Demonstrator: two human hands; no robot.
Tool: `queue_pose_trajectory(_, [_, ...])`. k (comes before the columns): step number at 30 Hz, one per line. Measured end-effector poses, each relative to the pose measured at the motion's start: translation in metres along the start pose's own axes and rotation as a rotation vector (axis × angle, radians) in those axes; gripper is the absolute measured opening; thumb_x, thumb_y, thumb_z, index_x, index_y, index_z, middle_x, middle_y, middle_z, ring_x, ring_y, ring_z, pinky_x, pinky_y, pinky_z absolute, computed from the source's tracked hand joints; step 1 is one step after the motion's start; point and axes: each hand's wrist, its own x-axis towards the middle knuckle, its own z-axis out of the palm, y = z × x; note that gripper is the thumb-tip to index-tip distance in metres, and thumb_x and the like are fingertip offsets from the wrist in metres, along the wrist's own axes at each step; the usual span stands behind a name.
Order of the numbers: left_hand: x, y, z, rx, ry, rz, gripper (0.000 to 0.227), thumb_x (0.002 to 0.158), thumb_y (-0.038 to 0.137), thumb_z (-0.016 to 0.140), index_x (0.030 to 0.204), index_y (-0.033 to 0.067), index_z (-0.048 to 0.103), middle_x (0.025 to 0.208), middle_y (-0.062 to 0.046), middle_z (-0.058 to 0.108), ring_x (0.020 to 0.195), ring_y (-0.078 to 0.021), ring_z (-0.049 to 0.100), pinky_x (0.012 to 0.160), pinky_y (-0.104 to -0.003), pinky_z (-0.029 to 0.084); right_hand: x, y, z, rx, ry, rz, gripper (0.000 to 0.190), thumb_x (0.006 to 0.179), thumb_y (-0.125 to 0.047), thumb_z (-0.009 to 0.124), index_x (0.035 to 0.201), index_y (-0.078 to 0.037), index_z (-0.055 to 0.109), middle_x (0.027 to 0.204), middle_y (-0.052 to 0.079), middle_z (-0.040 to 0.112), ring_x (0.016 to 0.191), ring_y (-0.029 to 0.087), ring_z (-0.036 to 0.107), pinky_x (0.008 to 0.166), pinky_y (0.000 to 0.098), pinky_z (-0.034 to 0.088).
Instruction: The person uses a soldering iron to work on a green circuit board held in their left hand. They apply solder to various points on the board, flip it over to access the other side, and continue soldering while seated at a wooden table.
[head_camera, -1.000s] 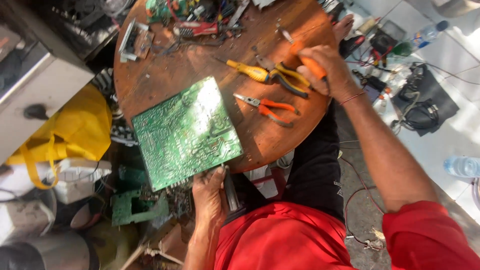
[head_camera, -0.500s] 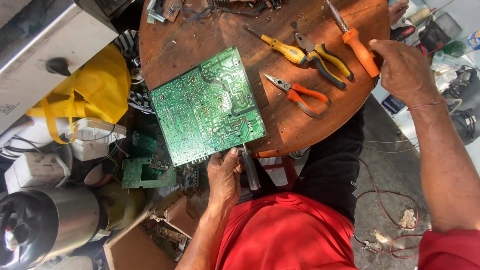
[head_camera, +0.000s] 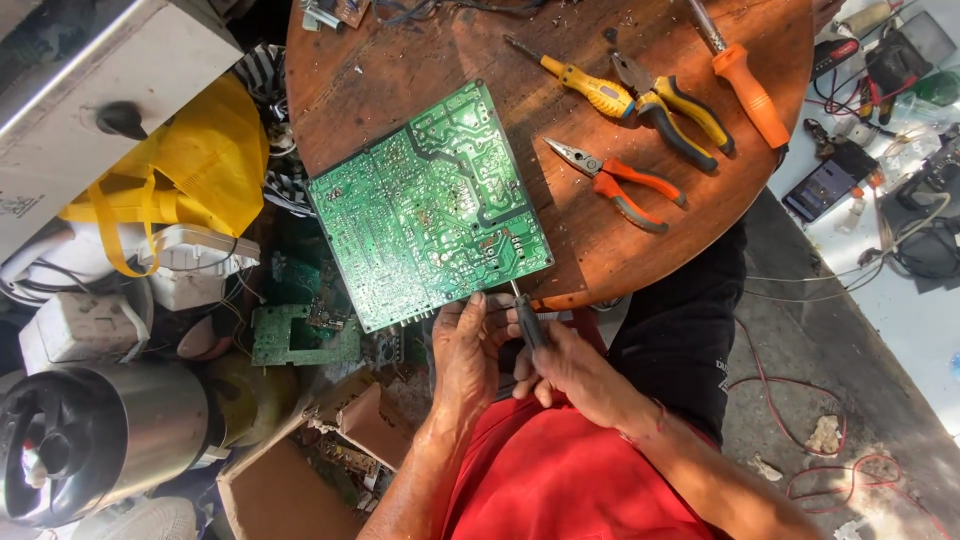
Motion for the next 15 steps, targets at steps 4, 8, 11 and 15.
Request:
queue_pose_trajectory(4, [-0.011, 0.010, -0.002, 0.006, -0.037, 0.004, 0.020, 0.098, 0.009, 0.070, 0.092, 0.0004, 0.053, 0.090, -0.031, 0.075, 0.077, -0.0386, 0.078, 0.064, -0.045, 0.067, 0.012, 0.055, -0.019, 0.141, 0.096, -0.172, 0.037, 0.111, -0.031, 0.043, 0.109, 0.001, 0.063, 0.049, 0.007, 0.056, 0.034, 0.011, 0.044, 0.030, 0.0187, 0.033])
queue_pose_trajectory(8, [-0.011, 0.014, -0.050, 1.051, -0.056, 0.655, 0.028, 0.089, 0.024, 0.076, 0.111, 0.0065, 0.075, 0.070, -0.009, 0.073, 0.063, -0.0229, 0.070, 0.060, -0.037, 0.059, 0.012, 0.031, -0.008, 0.385, 0.122, -0.103, 0.038, 0.110, -0.031, 0.044, 0.118, 0.004, 0.057, 0.059, 0.007, 0.050, 0.040, 0.016, 0.053, 0.032, 0.0248, 0.037])
queue_pose_trajectory(11, [0.003, 0.030, -0.047, 1.445, -0.011, 1.216, 0.057, 0.075, 0.039, 0.088, 0.125, 0.0159, 0.071, 0.104, -0.006, 0.069, 0.093, -0.0285, 0.063, 0.079, -0.041, 0.052, 0.010, 0.007, 0.004, 0.494, 0.105, -0.034, 0.034, 0.109, -0.032, 0.046, 0.105, -0.001, 0.058, 0.062, 0.007, 0.048, 0.043, 0.016, 0.051, 0.038, 0.0241, 0.036])
queue_pose_trajectory(15, [0.030, 0.060, -0.008, 1.811, -0.195, 1.285, 0.086, 0.077, 0.042, 0.090, 0.150, 0.0140, 0.054, 0.150, -0.022, 0.051, 0.141, -0.0528, 0.042, 0.114, -0.064, 0.037, 0.013, -0.037, 0.029, 0.556, 0.071, -0.006, 0.050, 0.112, -0.041, 0.038, 0.076, -0.010, 0.051, 0.057, 0.001, 0.035, 0.038, 0.012, 0.036, 0.039, 0.0237, 0.029])
